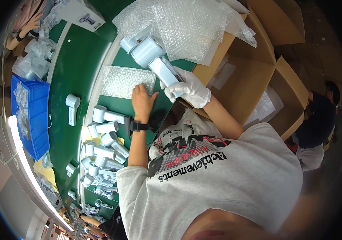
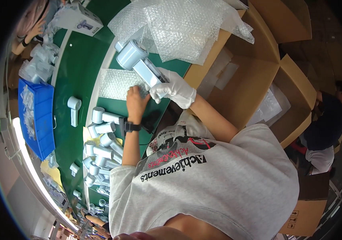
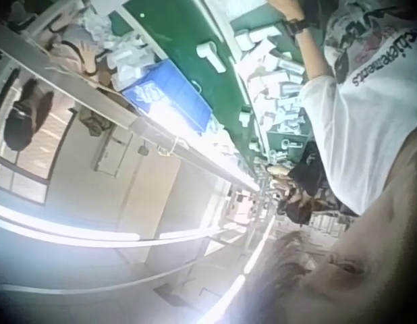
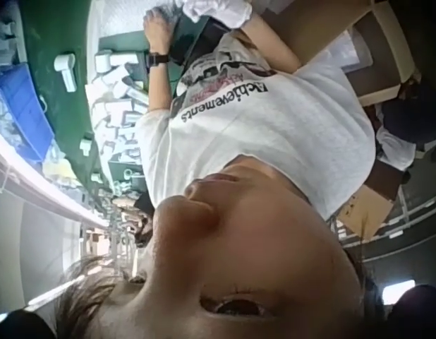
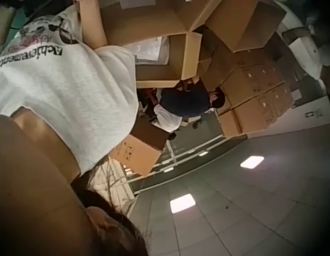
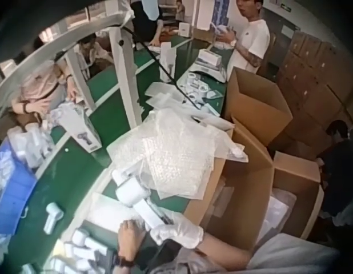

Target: The person assembles portable fans by attaching cylindrical fan heads to the fan bodies and wraps each assembled fan in a bubble wrap pouch.

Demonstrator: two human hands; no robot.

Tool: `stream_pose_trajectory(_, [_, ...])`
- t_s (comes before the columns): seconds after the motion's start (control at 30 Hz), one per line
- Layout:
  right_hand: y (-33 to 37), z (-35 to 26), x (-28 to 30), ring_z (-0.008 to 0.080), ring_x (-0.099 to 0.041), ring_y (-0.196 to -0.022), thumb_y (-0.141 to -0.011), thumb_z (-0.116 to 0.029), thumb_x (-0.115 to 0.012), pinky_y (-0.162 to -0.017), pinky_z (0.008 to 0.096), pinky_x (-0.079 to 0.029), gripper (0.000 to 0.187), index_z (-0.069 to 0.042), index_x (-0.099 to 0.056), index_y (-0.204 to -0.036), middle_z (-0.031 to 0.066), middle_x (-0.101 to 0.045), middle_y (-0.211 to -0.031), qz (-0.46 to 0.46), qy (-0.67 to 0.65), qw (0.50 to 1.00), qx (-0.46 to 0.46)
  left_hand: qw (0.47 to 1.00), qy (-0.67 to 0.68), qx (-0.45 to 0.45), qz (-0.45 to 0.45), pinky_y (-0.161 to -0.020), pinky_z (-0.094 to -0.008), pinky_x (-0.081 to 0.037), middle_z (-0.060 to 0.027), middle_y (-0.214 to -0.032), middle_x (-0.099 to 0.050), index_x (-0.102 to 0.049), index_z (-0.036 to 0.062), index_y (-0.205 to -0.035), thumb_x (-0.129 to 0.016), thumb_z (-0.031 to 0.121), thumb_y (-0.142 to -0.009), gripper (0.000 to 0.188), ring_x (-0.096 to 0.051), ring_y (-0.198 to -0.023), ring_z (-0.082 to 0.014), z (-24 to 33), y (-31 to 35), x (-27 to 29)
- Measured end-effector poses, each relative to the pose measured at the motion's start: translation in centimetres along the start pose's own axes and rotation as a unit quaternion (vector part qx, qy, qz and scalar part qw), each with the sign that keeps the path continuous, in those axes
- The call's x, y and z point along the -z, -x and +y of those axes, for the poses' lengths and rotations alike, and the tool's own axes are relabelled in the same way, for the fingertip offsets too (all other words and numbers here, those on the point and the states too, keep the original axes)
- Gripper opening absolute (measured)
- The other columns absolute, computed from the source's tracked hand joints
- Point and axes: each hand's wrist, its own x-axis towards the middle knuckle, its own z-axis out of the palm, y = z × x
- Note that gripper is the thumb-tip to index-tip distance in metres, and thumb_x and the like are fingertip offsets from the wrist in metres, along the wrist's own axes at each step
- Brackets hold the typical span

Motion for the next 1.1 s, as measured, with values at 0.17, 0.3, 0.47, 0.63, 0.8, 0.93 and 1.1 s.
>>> stream_pose_trajectory(0.17, [1.3,2.9,0.8,0.0148,-0.057,-0.061,-0.073,-0.013,-0.062,-0.052,0.0269,-0.047,0.045,0.002,-0.044,-0.112,0.0096,-0.055,-0.082,-0.044,-0.03,0.998,-0.02,0.999,-0.016,-0.005,0.049,-0.066,-0.0397,-0.044,-0.0125,-0.075,-0.055,-0.056,0.004,-0.082,-0.057,0.017,-0.081,0.013,-0.053,-0.072,-0.0327,-1.1,0.0,-1.2])
stream_pose_trajectory(0.3, [1.5,8.6,2.3,0.0168,-0.058,-0.061,-0.075,-0.019,-0.064,-0.053,0.0287,-0.048,0.05,0.002,-0.042,-0.115,0.0099,-0.055,-0.083,0.017,0.055,0.995,-0.083,0.99,0.112,0.025,0.082,-0.059,-0.038,-0.043,-0.0118,-0.066,-0.055,-0.056,0.0025,-0.082,-0.054,0.018,-0.084,0.016,-0.051,-0.061,-0.0321,-1.8,0.0,-0.6])
stream_pose_trajectory(0.47, [-0.6,12.5,2.3,0.0268,-0.058,-0.059,-0.076,-0.023,-0.062,-0.057,0.0374,-0.049,0.052,-0.004,-0.041,-0.12,0.0135,-0.057,-0.081,0.127,0.41,0.902,0.051,0.915,0.348,0.199,0.05,-0.057,-0.0345,-0.041,-0.0101,-0.063,-0.052,-0.056,0.002,-0.081,-0.053,0.013,-0.083,0.011,-0.049,-0.059,-0.0282,-2.7,-0.5,-0.4])
stream_pose_trajectory(0.63, [-1.2,9.9,0.5,0.0349,-0.057,-0.061,-0.079,-0.018,-0.056,-0.061,0.0442,-0.048,0.041,-0.011,-0.044,-0.117,0.0192,-0.057,-0.083,0.112,0.697,0.707,-0.023,0.937,0.28,0.139,0.155,-0.072,-0.0348,-0.038,-0.0118,-0.083,-0.05,-0.056,0.0028,-0.083,-0.056,0.007,-0.079,0.005,-0.047,-0.078,-0.0262,-2.5,0.1,1.1])
stream_pose_trajectory(0.8, [-7.4,6.6,0.0,0.0327,-0.06,-0.066,-0.079,-0.019,-0.054,-0.059,0.0406,-0.049,0.041,-0.009,-0.041,-0.117,0.0168,-0.059,-0.083,-0.002,0.666,0.743,-0.063,0.979,0.089,-0.02,0.182,-0.082,-0.0393,-0.032,-0.016,-0.103,-0.042,-0.057,0.0048,-0.081,-0.053,-0.003,-0.075,0.011,-0.038,-0.095,-0.0309,0.9,-0.4,3.8])
stream_pose_trajectory(0.93, [-9.5,8.3,1.7,0.0257,-0.059,-0.062,-0.08,-0.014,-0.056,-0.053,0.0312,-0.049,0.038,-0.006,-0.04,-0.114,0.0111,-0.058,-0.084,-0.176,-0.149,0.913,-0.336,0.973,0.041,0.057,0.219,-0.083,-0.0408,-0.032,-0.0146,-0.1,-0.043,-0.057,0.006,-0.082,-0.055,-0.003,-0.074,0.013,-0.039,-0.094,-0.0314,0.8,1.7,6.1])
stream_pose_trajectory(1.1, [-13.6,7.7,-6.6,0.0207,-0.059,-0.069,-0.075,-0.007,-0.061,-0.053,0.028,-0.049,0.045,-0.006,-0.042,-0.116,0.0074,-0.055,-0.09,0.009,-0.135,0.991,-0.018,0.962,0.063,0.069,0.257,-0.082,-0.039,-0.032,-0.013,-0.096,-0.044,-0.059,0.0067,-0.081,-0.055,-0.001,-0.076,0.01,-0.039,-0.095,-0.0286,0.1,1.7,8.1])
